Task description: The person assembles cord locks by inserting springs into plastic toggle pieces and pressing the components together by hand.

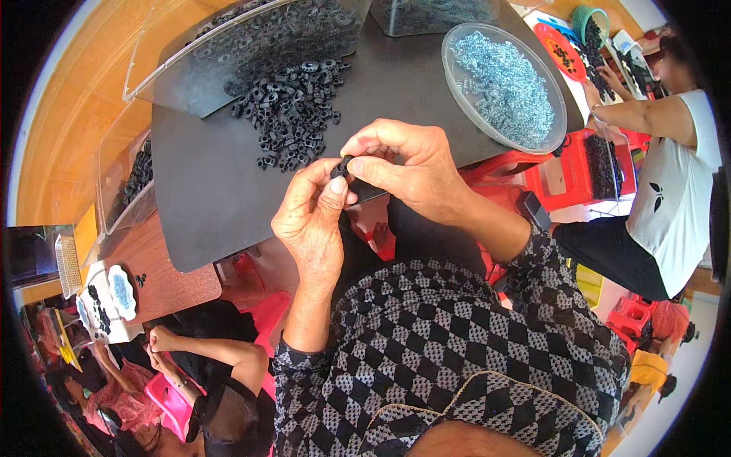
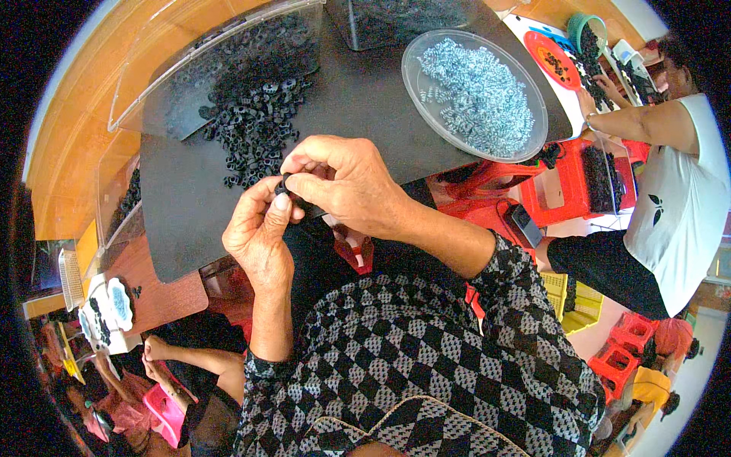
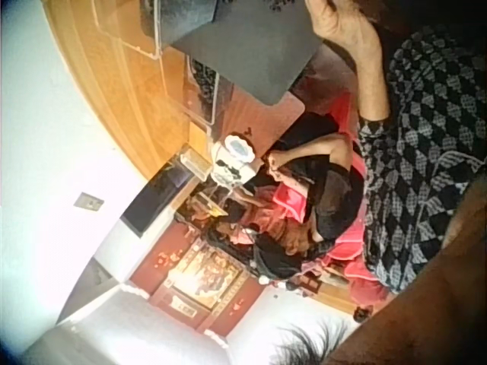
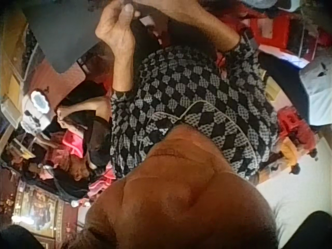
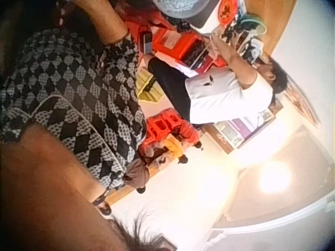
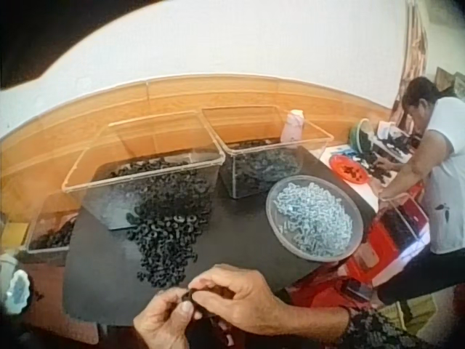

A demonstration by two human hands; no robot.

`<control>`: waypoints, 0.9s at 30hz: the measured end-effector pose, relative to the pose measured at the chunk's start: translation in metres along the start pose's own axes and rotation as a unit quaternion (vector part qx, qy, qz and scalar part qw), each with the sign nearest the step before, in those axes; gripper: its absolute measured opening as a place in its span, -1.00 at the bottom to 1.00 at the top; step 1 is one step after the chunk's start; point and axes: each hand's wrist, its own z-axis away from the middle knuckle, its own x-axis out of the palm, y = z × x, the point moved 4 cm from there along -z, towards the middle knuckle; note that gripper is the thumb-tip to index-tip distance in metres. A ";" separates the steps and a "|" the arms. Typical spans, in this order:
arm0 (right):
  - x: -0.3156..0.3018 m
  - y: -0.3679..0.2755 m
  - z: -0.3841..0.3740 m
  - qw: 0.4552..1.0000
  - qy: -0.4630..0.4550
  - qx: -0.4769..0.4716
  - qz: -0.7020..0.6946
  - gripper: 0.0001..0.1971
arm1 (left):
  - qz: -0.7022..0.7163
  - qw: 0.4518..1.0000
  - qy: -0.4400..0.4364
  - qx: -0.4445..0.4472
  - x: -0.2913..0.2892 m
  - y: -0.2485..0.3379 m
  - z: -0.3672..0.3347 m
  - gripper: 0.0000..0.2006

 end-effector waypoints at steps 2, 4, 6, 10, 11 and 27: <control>-0.001 0.000 0.000 1.000 0.001 -0.010 0.027 -0.92 | -0.002 1.000 0.000 0.002 0.000 -0.001 0.000 -0.81; -0.002 0.003 0.001 0.998 0.004 -0.019 0.055 -0.92 | -0.003 1.000 -0.002 0.002 0.000 -0.002 -0.001 -0.81; -0.002 0.000 0.001 0.988 0.038 -0.111 0.096 -0.93 | 0.034 0.999 -0.022 -0.017 0.000 -0.004 -0.001 -0.82; -0.001 -0.006 0.002 1.000 -0.023 0.009 0.009 -0.92 | 0.128 0.989 -0.045 -0.056 0.001 -0.005 -0.004 -0.83; -0.001 -0.007 0.002 0.999 -0.026 0.031 -0.027 -0.91 | 0.144 0.986 -0.047 -0.073 0.001 -0.007 -0.004 -0.83; 0.001 -0.023 -0.003 0.947 0.006 -0.194 0.254 -0.90 | 0.048 0.999 -0.003 -0.010 -0.001 -0.004 0.002 -0.82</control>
